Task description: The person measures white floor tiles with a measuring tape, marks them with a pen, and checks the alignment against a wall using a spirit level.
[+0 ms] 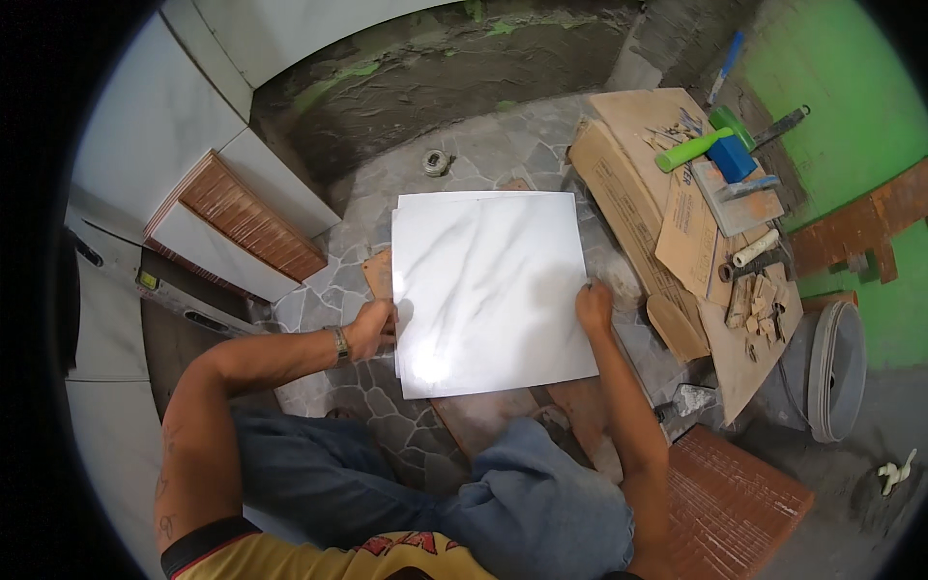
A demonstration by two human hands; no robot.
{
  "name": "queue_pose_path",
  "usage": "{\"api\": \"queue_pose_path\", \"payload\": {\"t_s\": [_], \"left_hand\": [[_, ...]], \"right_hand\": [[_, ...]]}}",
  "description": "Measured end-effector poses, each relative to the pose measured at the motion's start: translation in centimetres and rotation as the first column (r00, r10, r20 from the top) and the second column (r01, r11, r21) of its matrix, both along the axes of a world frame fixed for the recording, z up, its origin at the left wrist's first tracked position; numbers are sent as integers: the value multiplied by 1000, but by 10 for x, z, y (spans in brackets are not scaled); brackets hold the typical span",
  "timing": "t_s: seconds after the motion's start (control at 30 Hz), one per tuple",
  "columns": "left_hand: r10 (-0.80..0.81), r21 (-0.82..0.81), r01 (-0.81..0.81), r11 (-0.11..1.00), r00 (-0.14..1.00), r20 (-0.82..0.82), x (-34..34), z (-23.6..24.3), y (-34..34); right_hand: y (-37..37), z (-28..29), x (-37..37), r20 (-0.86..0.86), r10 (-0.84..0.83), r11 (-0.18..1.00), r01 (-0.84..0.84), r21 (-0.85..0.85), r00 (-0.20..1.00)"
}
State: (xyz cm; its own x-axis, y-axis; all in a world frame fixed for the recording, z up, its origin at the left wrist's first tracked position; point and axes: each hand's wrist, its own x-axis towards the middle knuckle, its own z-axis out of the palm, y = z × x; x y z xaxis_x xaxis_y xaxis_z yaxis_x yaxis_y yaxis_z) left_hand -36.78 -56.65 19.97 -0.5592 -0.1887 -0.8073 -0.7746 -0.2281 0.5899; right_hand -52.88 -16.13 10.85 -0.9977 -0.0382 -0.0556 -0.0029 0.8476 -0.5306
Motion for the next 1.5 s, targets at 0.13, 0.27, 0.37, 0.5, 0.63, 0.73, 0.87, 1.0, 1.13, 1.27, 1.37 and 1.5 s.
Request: {"api": "queue_pose_path", "payload": {"t_s": [0.13,0.27,0.37,0.5,0.63,0.73,0.87,1.0,1.13,1.27,1.37,1.5], "left_hand": [[-7,42,4,999,998,56,28,0,3],[4,86,-14,996,992,125,59,-22,-10],[-19,166,1,986,995,103,66,-24,10],[-104,219,90,972,993,51,83,-31,19],[4,261,-17,965,999,52,95,-50,-2],[13,241,-21,970,999,35,86,-42,-6],[-37,86,33,996,998,44,70,-38,-16],[-74,103,72,992,997,15,56,-25,-13],[-127,113,120,986,990,53,40,-22,-11],[-225,46,221,974,968,107,25,-18,-9],[-268,17,268,963,958,106,20,-5,-6],[-412,-83,417,905,909,70,7,39,3]], "right_hand": [[-12,0,-4,-139,15,1000,-14,5,990],[-51,19,-19,-78,57,998,-58,-12,995],[-43,22,-30,-123,87,996,-86,17,989],[-58,26,-41,-55,63,995,-59,79,996],[-91,44,-41,80,39,985,-52,164,996],[-89,53,-33,125,24,984,-46,173,992],[-83,52,-24,88,24,981,-41,188,996],[-70,49,-12,53,38,972,-49,229,998],[-64,45,-10,45,19,975,-28,222,999],[-61,39,-15,90,11,964,-35,265,996],[-55,42,-19,174,24,960,-71,271,985],[-53,59,4,31,77,979,-82,189,997]]}}
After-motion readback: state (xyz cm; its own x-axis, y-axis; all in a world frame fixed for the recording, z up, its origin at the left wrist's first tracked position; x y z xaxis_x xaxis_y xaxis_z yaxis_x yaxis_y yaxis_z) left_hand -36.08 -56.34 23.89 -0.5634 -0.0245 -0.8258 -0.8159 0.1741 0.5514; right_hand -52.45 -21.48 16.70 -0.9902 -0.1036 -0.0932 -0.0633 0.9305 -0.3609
